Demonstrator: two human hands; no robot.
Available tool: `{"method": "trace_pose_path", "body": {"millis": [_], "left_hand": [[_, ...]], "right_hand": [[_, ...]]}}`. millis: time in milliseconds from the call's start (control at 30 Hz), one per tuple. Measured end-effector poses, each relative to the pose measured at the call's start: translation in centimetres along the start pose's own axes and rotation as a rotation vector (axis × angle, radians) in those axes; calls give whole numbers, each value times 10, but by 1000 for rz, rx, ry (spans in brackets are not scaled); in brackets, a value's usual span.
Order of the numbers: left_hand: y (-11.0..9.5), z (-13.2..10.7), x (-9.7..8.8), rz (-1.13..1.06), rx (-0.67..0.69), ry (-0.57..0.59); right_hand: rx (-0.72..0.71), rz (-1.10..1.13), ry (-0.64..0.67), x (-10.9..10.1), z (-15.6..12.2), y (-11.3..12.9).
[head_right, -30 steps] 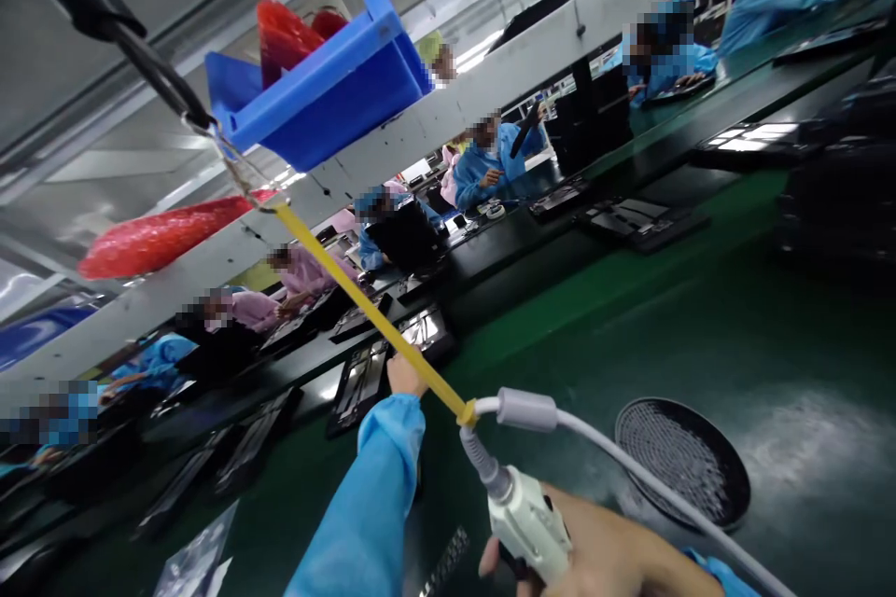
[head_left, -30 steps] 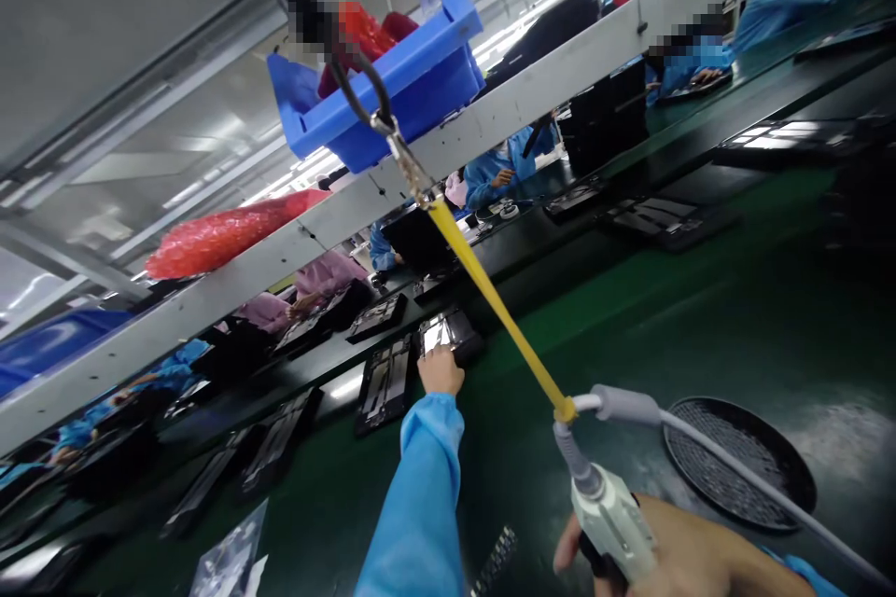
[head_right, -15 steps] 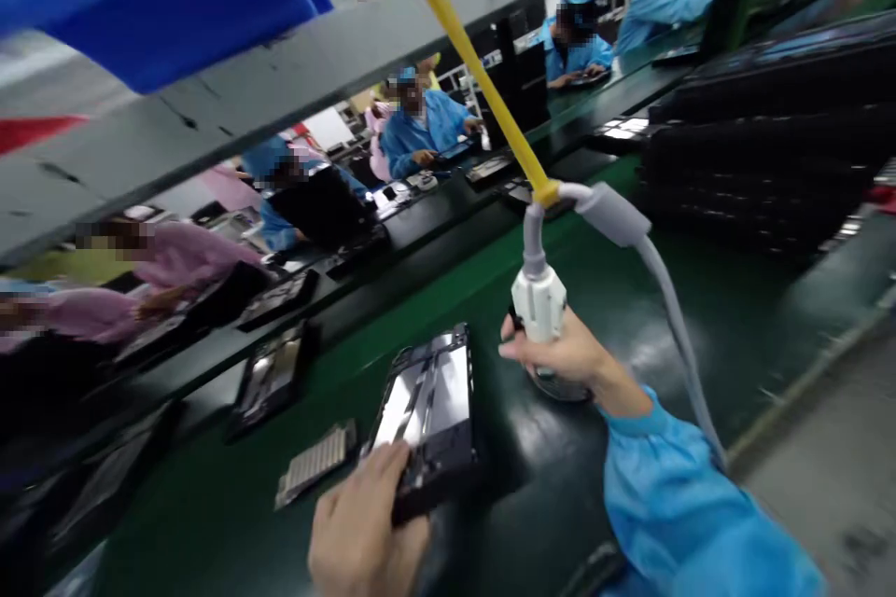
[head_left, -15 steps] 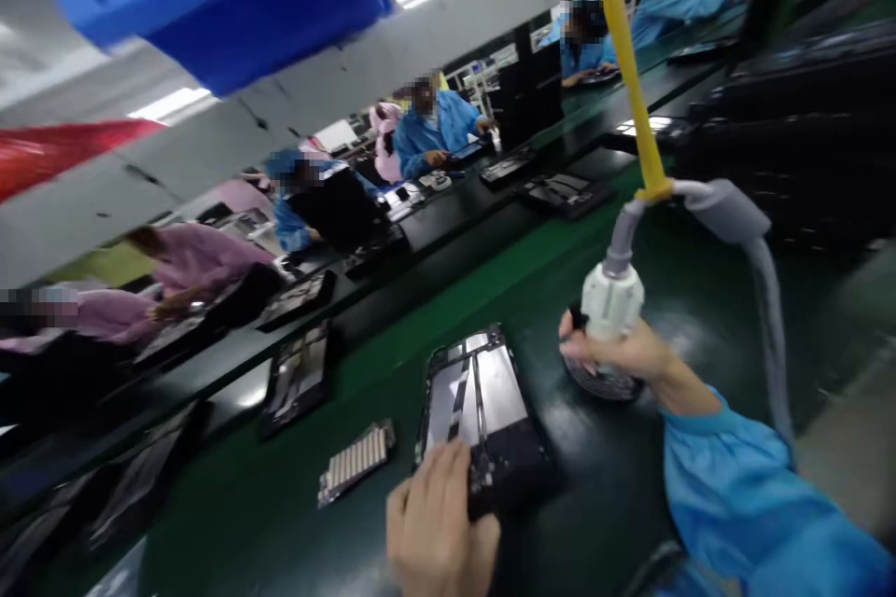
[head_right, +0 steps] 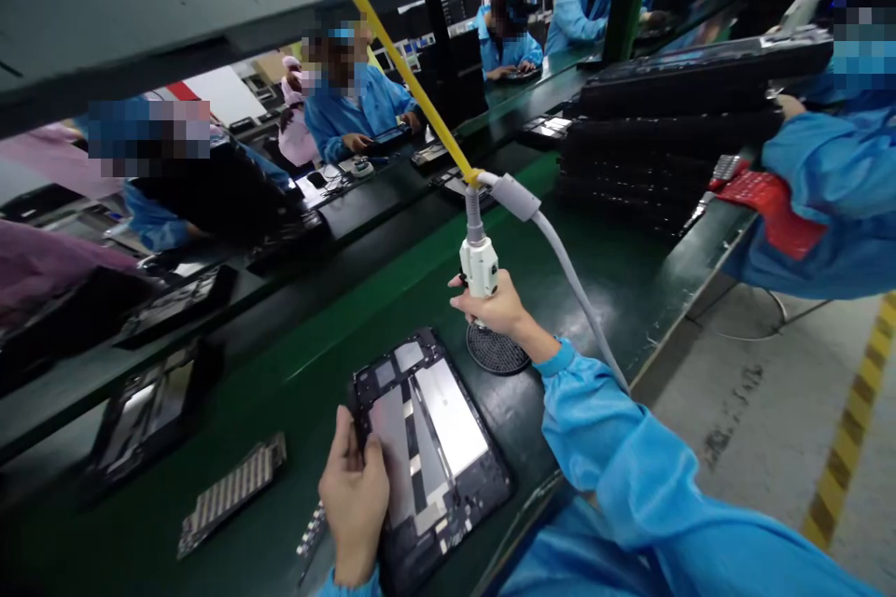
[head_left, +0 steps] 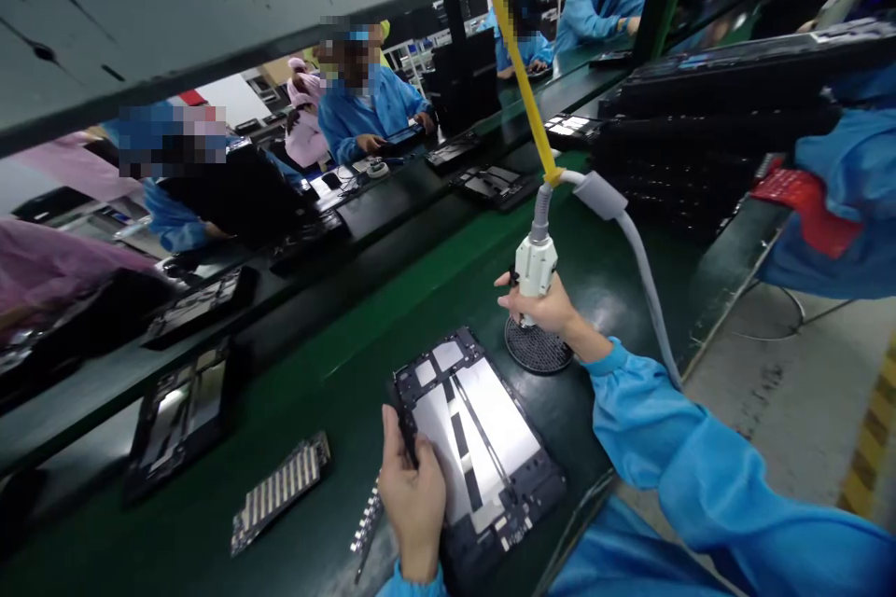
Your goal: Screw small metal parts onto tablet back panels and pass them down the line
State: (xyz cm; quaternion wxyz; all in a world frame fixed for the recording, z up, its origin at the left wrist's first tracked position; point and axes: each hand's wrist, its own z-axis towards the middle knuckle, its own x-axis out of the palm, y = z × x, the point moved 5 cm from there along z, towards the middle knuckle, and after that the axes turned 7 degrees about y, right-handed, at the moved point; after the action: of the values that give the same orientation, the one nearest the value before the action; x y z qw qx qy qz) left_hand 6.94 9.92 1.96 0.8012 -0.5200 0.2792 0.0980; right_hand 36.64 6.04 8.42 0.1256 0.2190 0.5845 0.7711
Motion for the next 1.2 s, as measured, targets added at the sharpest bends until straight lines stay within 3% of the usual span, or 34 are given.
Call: {"method": "trace_pose_path", "body": {"millis": [100, 167, 333, 500, 633, 767, 900, 1067, 1200], "left_hand": [[-3, -9, 10, -103, -137, -113], [-13, -16, 12, -82, -200, -120], [-41, -15, -15, -103, -214, -291], [-26, -11, -46, -84, -414, -199], [-6, -13, -62, -29, -359, -101], [3, -22, -46, -248, -450, 100], [0, -21, -22, -450, -548, 182], [4, -6, -11, -378, -510, 173], [10, 4, -7, -379, -499, 135]], "right_hand": [[-4, -30, 24, 6, 1, -5], [5, -47, 35, 8, 1, -7], [40, -48, 38, 11, 2, -10], [35, -76, 49, 11, 1, -12], [37, -92, 59, 12, -1, -12], [-37, -59, 40, 19, -11, 7], [-79, 33, 182, 43, -28, 29], [-57, 27, 445, 89, -51, 43], [9, 44, 542, 128, -54, 42]]}}
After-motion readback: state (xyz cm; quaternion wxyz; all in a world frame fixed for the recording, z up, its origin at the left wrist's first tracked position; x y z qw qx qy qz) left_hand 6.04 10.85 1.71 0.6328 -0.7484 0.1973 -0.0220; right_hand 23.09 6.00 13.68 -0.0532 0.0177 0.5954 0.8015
